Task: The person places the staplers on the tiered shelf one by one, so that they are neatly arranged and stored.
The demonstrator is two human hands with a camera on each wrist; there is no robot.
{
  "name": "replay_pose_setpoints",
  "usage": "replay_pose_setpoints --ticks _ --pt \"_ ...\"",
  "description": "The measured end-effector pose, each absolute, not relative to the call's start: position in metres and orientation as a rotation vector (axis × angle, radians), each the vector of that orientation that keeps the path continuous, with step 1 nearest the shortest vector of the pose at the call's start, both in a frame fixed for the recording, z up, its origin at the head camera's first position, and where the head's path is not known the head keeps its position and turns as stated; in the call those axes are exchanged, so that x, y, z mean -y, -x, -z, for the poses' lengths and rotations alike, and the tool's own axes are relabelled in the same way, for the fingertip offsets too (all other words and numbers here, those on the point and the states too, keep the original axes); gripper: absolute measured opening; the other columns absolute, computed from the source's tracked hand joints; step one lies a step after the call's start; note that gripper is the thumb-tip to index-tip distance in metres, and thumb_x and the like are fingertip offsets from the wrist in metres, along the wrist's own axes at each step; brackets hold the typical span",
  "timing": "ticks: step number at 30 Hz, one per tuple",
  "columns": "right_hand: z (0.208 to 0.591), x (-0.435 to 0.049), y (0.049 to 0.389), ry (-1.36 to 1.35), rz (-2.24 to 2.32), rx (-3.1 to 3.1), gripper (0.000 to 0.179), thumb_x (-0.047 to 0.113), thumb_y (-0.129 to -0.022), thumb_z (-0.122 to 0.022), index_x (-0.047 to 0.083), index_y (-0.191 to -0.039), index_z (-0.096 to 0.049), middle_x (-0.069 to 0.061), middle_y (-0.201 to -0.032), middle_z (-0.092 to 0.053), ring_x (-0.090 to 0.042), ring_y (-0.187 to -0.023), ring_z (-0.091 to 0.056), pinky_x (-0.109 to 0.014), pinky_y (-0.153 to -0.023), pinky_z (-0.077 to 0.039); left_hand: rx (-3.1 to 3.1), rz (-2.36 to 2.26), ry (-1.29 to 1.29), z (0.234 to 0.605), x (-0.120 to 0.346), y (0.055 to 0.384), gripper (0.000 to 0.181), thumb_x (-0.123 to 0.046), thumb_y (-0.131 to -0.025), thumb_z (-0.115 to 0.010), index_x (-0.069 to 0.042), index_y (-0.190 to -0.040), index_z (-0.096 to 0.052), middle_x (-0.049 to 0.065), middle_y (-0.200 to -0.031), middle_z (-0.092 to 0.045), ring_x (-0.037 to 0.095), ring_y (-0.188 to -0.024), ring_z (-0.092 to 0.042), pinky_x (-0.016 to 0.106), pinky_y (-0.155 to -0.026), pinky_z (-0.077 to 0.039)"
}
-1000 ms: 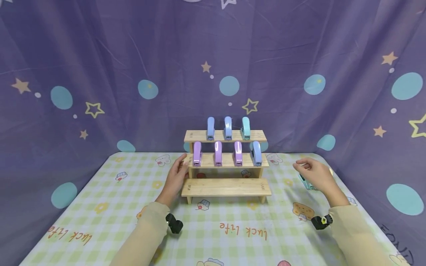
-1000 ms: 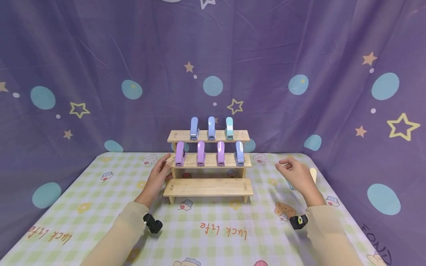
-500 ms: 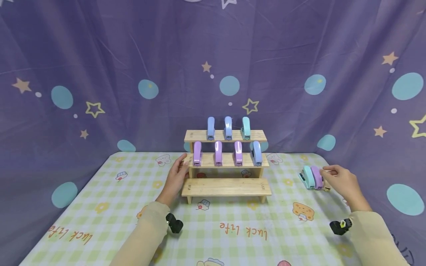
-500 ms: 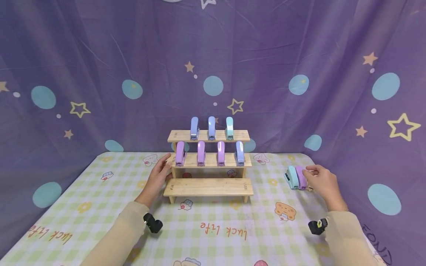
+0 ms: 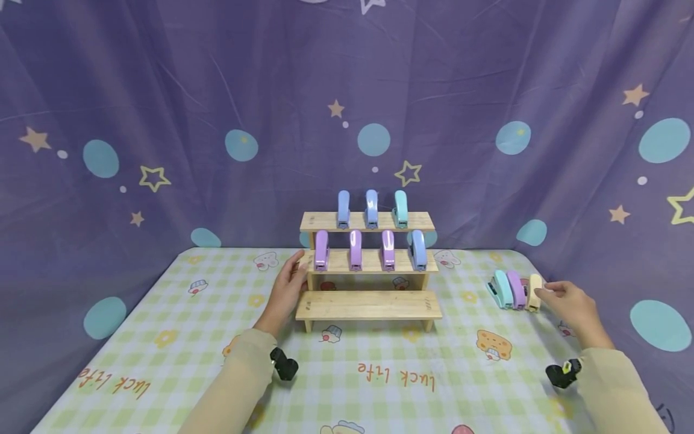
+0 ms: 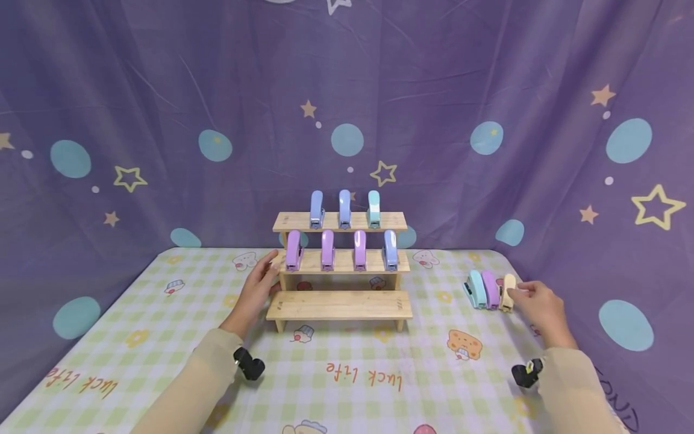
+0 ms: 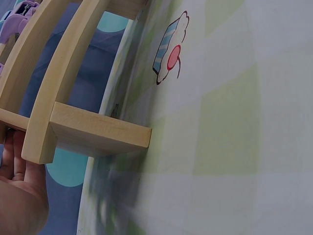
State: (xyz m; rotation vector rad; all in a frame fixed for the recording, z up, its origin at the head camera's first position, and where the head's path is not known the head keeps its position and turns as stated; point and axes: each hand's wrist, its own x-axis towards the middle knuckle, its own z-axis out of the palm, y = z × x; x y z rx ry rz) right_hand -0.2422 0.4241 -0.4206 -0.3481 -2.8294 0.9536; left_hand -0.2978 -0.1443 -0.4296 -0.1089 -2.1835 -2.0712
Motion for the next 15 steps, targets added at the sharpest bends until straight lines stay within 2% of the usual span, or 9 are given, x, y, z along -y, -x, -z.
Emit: replay_pose_setpoints --ticks 2,5,9,12,15 --pt "0.424 -0.426 0.245 0.367 -0.955 2.841 0.07 0.051 -0.1 -0.051 -0.011 -0.131 -0.05 -0.038 -0.125 -0.054 -0.051 -0.107 -0.053 -0.055 -0.08 -0.049 2.186 2.065 0.116 0.43 0.144 0.298 0.05 -0.029 -0.108 -0.047 -0.02 -0.156 -0.036 0.013 -0.133 -0.048 0.029 -0.121 -0.052 0.045 -0.103 -0.046" --pt "0.432 -0.43 0.249 0.4 -0.961 2.858 0.074 0.055 -0.099 -0.051 -0.011 -0.133 -0.049 -0.037 -0.125 -0.054 -0.046 -0.102 -0.056 -0.046 -0.071 -0.051 2.186 2.061 0.118 0.43 0.145 0.298 0.05 -0.028 -0.108 -0.047 -0.02 -0.156 -0.035 0.013 -0.133 -0.048 0.029 -0.121 -0.051 0.045 -0.103 -0.045" --pt "0.441 -0.433 0.253 0.453 -1.073 2.862 0.079 0.057 -0.096 -0.055 -0.01 -0.136 -0.045 -0.031 -0.113 -0.059 -0.032 -0.083 -0.059 -0.036 -0.056 -0.049 2.183 2.067 0.11 0.43 0.144 0.298 0.05 -0.027 -0.108 -0.048 -0.02 -0.156 -0.036 0.013 -0.134 -0.048 0.028 -0.121 -0.051 0.045 -0.103 -0.046" --pt "0.445 -0.433 0.256 0.48 -1.15 2.856 0.081 0.056 -0.095 -0.058 -0.012 -0.136 -0.043 -0.024 -0.105 -0.063 -0.023 -0.075 -0.058 -0.035 -0.054 -0.049 2.188 2.064 0.108 0.43 0.144 0.298 0.05 -0.028 -0.108 -0.048 -0.02 -0.156 -0.036 0.013 -0.134 -0.047 0.029 -0.121 -0.051 0.045 -0.103 -0.046" --pt "0.446 -0.433 0.258 0.482 -1.159 2.863 0.08 0.054 -0.095 -0.059 -0.013 -0.135 -0.044 -0.023 -0.105 -0.063 -0.022 -0.079 -0.058 -0.032 -0.059 -0.05 2.191 2.073 0.119 0.429 0.145 0.298 0.051 -0.028 -0.108 -0.047 -0.018 -0.157 -0.035 0.014 -0.135 -0.047 0.031 -0.123 -0.051 0.047 -0.104 -0.045"
